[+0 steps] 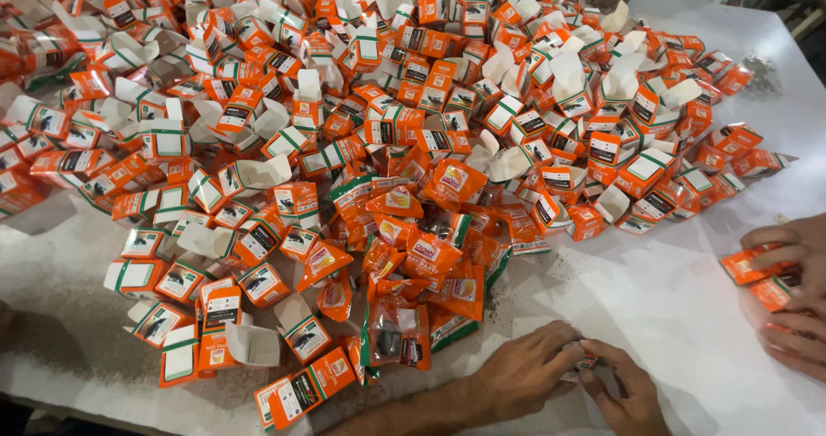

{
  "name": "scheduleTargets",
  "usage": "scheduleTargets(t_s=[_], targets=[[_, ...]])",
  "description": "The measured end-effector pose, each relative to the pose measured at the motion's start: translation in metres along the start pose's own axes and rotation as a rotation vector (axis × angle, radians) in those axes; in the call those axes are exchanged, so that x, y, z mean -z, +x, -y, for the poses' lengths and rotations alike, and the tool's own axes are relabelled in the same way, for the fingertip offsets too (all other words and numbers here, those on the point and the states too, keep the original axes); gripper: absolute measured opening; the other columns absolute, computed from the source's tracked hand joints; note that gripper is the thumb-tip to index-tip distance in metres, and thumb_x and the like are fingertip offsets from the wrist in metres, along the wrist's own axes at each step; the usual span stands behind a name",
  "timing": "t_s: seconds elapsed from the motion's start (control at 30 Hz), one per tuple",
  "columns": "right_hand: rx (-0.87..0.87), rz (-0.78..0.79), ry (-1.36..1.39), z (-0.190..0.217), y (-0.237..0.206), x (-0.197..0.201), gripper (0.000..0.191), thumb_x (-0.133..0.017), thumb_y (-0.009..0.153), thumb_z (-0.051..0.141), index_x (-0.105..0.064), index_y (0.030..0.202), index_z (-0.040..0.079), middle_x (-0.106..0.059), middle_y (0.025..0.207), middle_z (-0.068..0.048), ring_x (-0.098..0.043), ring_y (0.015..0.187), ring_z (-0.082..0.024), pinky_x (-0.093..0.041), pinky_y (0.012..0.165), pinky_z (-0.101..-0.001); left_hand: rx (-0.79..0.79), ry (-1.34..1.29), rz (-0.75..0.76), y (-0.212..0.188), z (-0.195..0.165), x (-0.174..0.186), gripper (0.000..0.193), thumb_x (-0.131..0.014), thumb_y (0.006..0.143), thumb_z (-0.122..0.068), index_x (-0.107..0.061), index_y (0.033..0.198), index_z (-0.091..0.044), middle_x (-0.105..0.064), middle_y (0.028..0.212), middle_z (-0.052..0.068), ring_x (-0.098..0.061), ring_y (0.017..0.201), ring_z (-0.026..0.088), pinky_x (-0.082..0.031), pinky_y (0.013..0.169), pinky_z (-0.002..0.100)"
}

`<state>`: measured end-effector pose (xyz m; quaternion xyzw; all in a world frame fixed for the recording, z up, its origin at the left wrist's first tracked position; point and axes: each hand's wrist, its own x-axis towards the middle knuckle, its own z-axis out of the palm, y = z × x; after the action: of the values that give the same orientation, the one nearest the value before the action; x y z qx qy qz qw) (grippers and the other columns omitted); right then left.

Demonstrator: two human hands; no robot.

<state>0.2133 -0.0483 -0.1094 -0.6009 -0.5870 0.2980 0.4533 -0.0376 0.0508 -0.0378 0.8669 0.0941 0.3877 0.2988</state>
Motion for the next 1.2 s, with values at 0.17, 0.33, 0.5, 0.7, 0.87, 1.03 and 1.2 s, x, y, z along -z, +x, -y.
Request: scheduleTargets(t_s=[0.17,0.33,0.5,0.7,0.87,1.03,1.2], targets=[[0.051,0.085,0.065,0.044,0.009,-0.002,0.065,-0.081,0.077,0.007,-0.053,0.136,0.007,-0.034,0.159,-0.012,-0.049,0.139,-0.025,-0.05,0.106,-0.0385,0.067,-0.15,-0.043,0.003,0.0,0.004,0.061,-0.08,0.086,-0.006,-0.047,0.136,-0.002,-0.053,0.144,0.02,-0.057,0.135,0.041,-0.056,0.101,0.044],[0.204,0.052,-0.075,0.069,0.018,-0.012,0.068,-0.083,0.078,0.017,-0.054,0.139,0.007,-0.051,0.147,-0.012,-0.054,0.134,-0.027,-0.046,0.108,-0.0386,0.078,-0.293,-0.061,0.006,0.001,0.007,0.06,-0.079,0.086,-0.003,-0.047,0.137,-0.004,-0.056,0.138,0.018,-0.06,0.131,0.039,-0.053,0.107,0.044],[0.153,0.048,-0.151,0.07,0.02,-0.014,0.068,-0.083,0.077,0.02,-0.054,0.136,0.005,-0.053,0.137,-0.01,-0.058,0.125,-0.025,-0.049,0.102,-0.0365,0.174,-0.313,-0.031,0.007,0.002,0.005,0.063,-0.081,0.083,-0.004,-0.046,0.136,-0.001,-0.049,0.137,0.023,-0.058,0.123,0.041,-0.053,0.1,0.044],[0.162,0.064,-0.113,0.056,0.016,-0.014,0.064,-0.084,0.078,0.02,-0.055,0.133,0.004,-0.056,0.134,-0.01,-0.061,0.121,-0.023,-0.051,0.102,-0.0358,0.153,-0.289,-0.003,0.004,0.006,0.002,0.065,-0.082,0.081,-0.003,-0.046,0.136,-0.002,-0.052,0.135,0.021,-0.058,0.125,0.041,-0.053,0.102,0.045],[0.213,0.029,0.273,0.026,0.021,-0.02,0.074,-0.084,0.078,0.016,-0.04,0.138,0.005,-0.054,0.138,-0.013,-0.058,0.125,-0.024,-0.05,0.104,-0.0382,0.138,-0.249,-0.036,-0.001,0.011,0.0,0.066,-0.081,0.083,-0.005,-0.046,0.139,-0.003,-0.052,0.138,0.019,-0.058,0.128,0.039,-0.053,0.105,0.044],[0.074,0.049,0.295,-0.008,0.026,-0.02,0.072,-0.087,0.067,0.004,-0.05,0.129,0.002,-0.055,0.134,-0.014,-0.058,0.124,-0.023,-0.049,0.103,-0.0402,0.185,-0.213,-0.034,-0.004,0.019,-0.006,0.066,-0.083,0.082,-0.012,-0.046,0.136,-0.002,-0.052,0.135,0.019,-0.058,0.125,0.037,-0.053,0.108,0.043],[0.045,0.138,0.34,-0.008,0.033,-0.013,0.066,-0.087,0.067,0.001,-0.054,0.124,0.001,-0.054,0.131,-0.012,-0.058,0.123,-0.021,-0.051,0.103,-0.0395,0.196,-0.225,-0.013,-0.004,0.02,-0.008,0.066,-0.082,0.084,-0.01,-0.046,0.138,-0.002,-0.052,0.135,0.019,-0.059,0.126,0.038,-0.053,0.107,0.043]])
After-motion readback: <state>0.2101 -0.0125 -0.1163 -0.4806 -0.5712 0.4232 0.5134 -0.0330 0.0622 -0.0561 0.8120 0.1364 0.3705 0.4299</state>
